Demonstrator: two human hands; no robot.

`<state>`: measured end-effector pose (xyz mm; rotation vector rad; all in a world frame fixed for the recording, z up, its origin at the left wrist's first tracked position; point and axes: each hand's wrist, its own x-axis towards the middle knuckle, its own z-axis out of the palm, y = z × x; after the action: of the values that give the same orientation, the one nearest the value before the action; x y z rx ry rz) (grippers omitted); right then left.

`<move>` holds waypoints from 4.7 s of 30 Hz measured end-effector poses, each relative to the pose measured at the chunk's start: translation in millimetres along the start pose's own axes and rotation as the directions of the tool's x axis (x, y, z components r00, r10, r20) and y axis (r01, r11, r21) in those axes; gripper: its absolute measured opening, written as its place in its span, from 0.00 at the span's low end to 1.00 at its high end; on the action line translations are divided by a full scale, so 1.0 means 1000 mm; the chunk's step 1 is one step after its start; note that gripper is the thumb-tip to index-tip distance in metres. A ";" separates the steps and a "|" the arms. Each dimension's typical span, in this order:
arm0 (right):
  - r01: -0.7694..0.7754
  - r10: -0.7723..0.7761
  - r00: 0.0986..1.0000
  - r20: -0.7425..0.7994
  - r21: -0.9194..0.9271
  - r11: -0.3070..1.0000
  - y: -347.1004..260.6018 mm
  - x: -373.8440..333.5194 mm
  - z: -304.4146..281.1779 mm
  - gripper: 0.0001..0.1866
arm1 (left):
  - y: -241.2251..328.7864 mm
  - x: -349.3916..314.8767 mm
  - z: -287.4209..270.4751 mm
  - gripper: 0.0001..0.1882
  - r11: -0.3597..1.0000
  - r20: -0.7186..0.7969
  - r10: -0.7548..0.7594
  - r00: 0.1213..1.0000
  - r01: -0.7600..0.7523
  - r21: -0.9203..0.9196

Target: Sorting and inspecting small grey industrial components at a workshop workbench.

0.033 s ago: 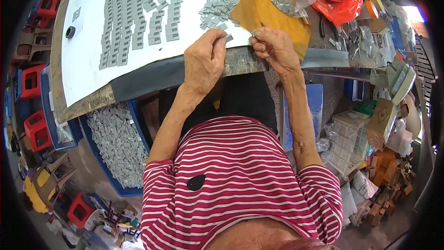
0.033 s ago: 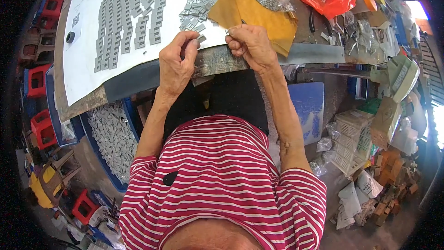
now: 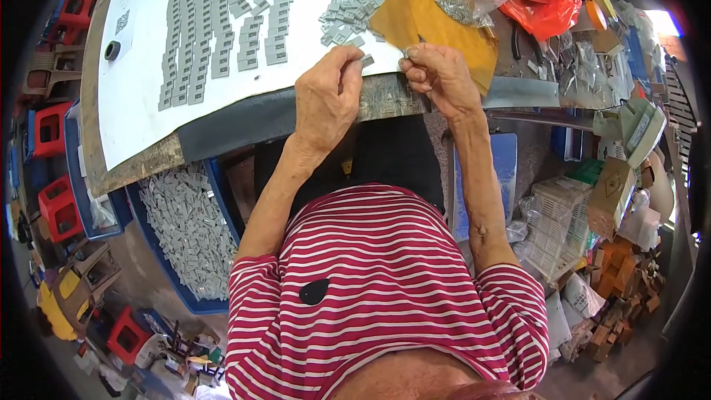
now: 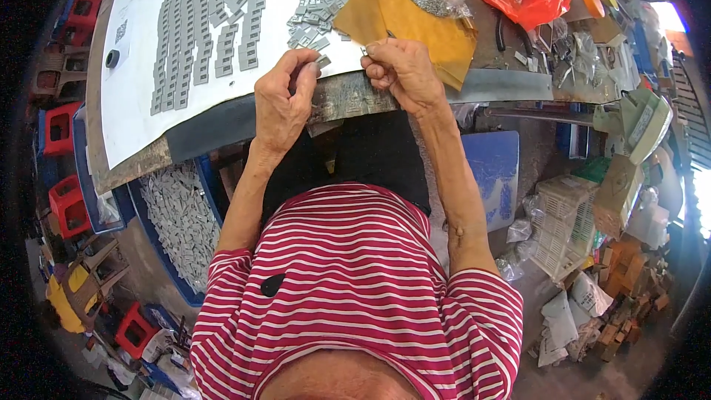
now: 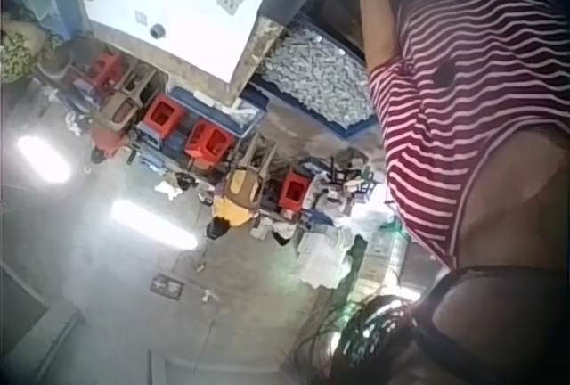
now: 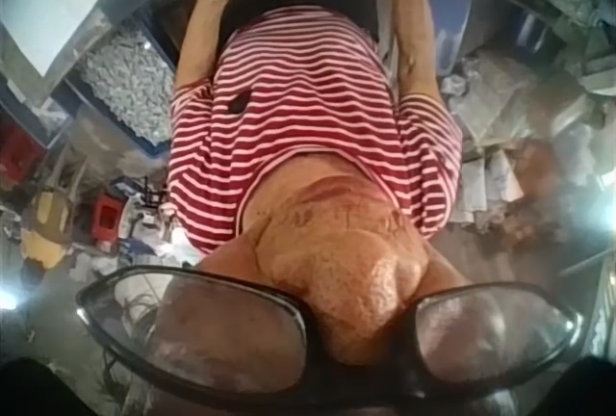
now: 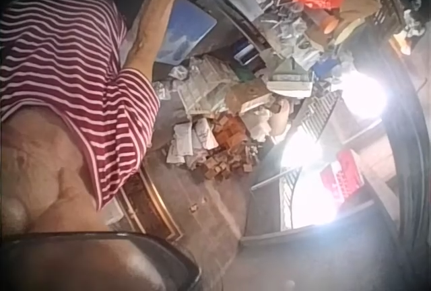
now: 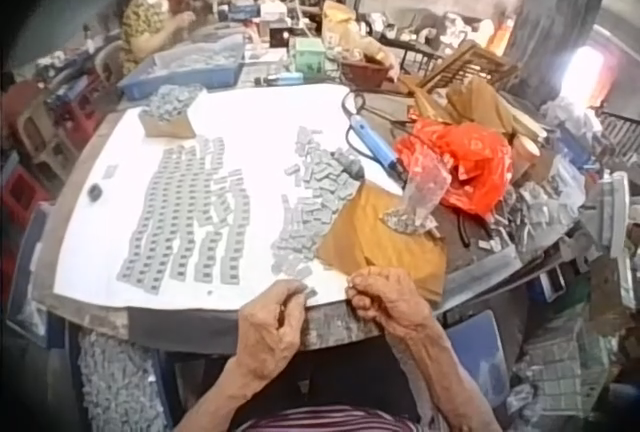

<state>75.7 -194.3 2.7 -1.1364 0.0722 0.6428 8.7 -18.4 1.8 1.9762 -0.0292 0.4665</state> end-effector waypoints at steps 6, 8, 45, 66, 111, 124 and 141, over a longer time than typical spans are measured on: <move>-0.019 0.017 0.999 -0.028 -0.063 0.998 0.004 0.001 -0.001 0.07 | 0.001 -0.005 -0.004 0.06 0.991 0.071 -0.099 0.993 0.104 -0.079; -0.026 0.023 0.999 -0.041 -0.071 0.997 0.005 0.001 -0.001 0.07 | 0.003 -0.006 -0.005 0.07 0.983 0.116 -0.146 0.983 0.157 -0.092; 0.010 -0.028 0.992 -0.126 -0.138 0.990 0.016 -0.022 0.010 0.05 | 0.004 -0.023 -0.010 0.08 0.892 0.303 -0.284 0.910 0.366 -0.265; 0.081 -0.051 0.995 0.089 -0.378 0.922 0.014 -0.037 0.020 0.06 | 0.005 -0.024 0.002 0.10 0.934 0.322 -0.195 0.927 0.275 -0.228; 0.103 -0.087 0.994 0.065 -0.300 0.948 0.021 -0.021 0.034 0.08 | -0.013 -0.019 -0.043 0.10 0.992 0.123 0.059 0.991 -0.072 0.101; 0.091 -0.082 0.996 0.041 -0.334 0.938 0.027 -0.027 0.027 0.08 | -0.053 -0.016 -0.126 0.07 0.922 -0.103 -0.044 0.994 0.080 0.380; 0.082 -0.073 0.997 0.040 -0.332 0.940 0.026 -0.029 0.016 0.08 | -0.068 -0.014 -0.146 0.07 0.830 -0.041 -0.054 0.998 0.068 0.553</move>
<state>34.4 -186.6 -0.7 -1.4498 -0.1089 0.6133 -33.6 137.3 -8.2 2.5358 0.2090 0.4934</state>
